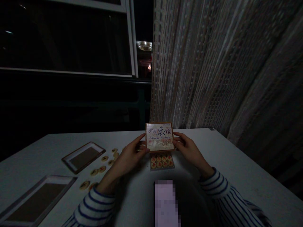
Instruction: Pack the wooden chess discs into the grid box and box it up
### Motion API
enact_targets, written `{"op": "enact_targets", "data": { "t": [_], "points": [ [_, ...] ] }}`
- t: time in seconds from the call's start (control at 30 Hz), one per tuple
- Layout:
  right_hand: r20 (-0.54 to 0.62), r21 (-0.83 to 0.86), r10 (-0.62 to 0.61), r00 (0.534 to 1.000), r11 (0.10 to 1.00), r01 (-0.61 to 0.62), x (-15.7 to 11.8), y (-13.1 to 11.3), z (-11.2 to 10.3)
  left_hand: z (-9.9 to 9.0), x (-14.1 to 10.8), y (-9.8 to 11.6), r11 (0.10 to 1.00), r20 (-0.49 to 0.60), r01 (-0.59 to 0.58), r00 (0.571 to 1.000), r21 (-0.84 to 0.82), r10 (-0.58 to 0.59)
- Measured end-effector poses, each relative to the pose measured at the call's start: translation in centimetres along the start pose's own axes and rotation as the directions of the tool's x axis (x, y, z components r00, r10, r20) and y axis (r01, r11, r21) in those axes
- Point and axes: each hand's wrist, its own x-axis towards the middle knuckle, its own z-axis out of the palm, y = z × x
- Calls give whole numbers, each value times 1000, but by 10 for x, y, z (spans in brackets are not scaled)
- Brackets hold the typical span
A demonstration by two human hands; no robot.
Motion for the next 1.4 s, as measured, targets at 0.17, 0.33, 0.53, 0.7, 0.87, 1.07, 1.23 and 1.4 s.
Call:
{"op": "enact_targets", "data": {
  "t": [0.17,0.33,0.53,0.7,0.87,1.07,1.23,1.4],
  "points": [
    [-77,-134,-82,994,988,72,4,-4,1,-2,8,3,999,-23,-44,999,16,44],
    [-97,-189,-155,983,973,135,12,-10,1,-4,21,7,995,-69,-94,993,20,95],
    [-64,-221,-171,983,963,153,15,-10,-2,-3,32,8,991,-65,-125,990,38,127],
    [27,-301,-237,971,924,234,14,-10,-4,-5,33,5,989,-42,-125,991,84,129],
    [70,-372,-262,962,888,269,20,-16,-1,-8,32,3,979,-36,-177,983,105,182],
    [85,-459,-298,951,835,303,22,-19,-1,-7,34,-1,960,-82,-209,970,187,228],
    [101,-532,-290,952,792,298,20,-15,-5,-5,32,0,956,-81,-168,978,239,192],
    [120,-571,-300,946,759,313,20,-15,-8,-3,31,0,946,-95,-129,982,297,164]
  ]
}}
